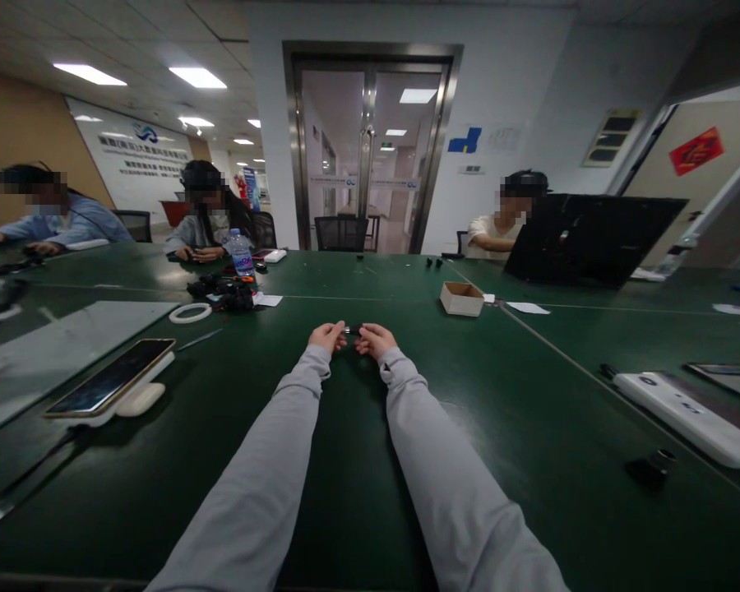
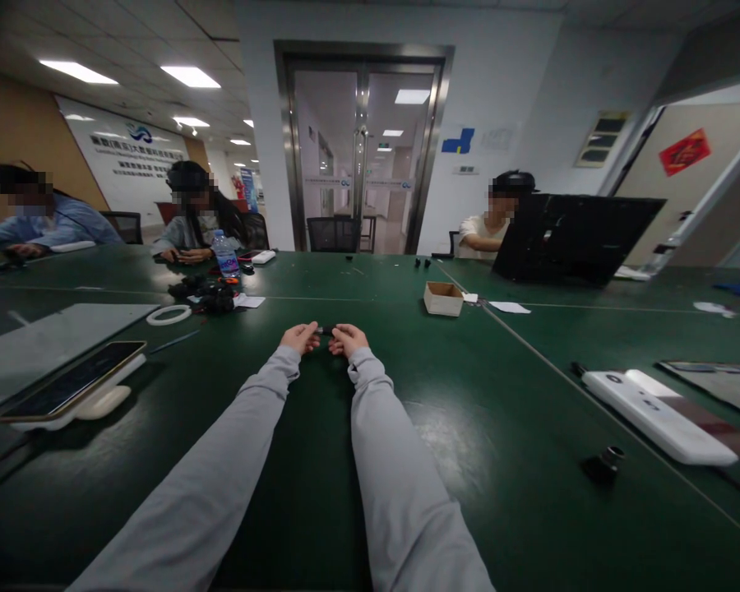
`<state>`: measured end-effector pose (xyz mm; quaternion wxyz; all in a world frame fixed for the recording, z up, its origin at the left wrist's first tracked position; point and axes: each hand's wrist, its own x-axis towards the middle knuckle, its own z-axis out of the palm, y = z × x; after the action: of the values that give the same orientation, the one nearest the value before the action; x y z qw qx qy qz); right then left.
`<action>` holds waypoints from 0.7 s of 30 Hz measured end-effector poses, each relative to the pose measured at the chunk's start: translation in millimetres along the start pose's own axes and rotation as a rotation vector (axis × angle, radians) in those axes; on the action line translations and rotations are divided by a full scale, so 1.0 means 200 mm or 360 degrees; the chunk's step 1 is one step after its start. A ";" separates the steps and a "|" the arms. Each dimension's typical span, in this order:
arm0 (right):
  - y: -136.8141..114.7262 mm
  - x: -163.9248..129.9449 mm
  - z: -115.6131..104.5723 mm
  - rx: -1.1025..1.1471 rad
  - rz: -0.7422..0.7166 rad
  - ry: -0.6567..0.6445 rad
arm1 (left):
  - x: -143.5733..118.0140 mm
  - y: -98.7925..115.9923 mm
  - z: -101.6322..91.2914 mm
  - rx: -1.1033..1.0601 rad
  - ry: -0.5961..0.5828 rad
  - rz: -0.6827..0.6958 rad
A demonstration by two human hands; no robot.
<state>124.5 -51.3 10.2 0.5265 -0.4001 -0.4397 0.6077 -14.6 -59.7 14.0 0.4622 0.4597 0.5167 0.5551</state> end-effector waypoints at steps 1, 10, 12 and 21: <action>0.00 -0.01 0.00 -0.0005 -0.0005 -0.0006 | -0.01 0.00 0.00 0.0046 0.0000 0.0029; 0.01 0.00 0.01 0.0005 0.0004 -0.0013 | -0.04 0.03 0.00 -0.0067 -0.0041 0.0033; 0.01 0.01 0.01 0.0002 0.0004 -0.0030 | -0.02 0.02 0.00 0.0024 -0.0016 0.0042; 0.02 0.03 0.00 0.0001 -0.0019 -0.0055 | -0.01 0.01 0.01 0.0003 -0.0002 0.0075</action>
<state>122.7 -46.0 5.8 0.5225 -0.3869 -0.4510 0.6115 -13.3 -60.6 15.3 0.4488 0.4726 0.5058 0.5652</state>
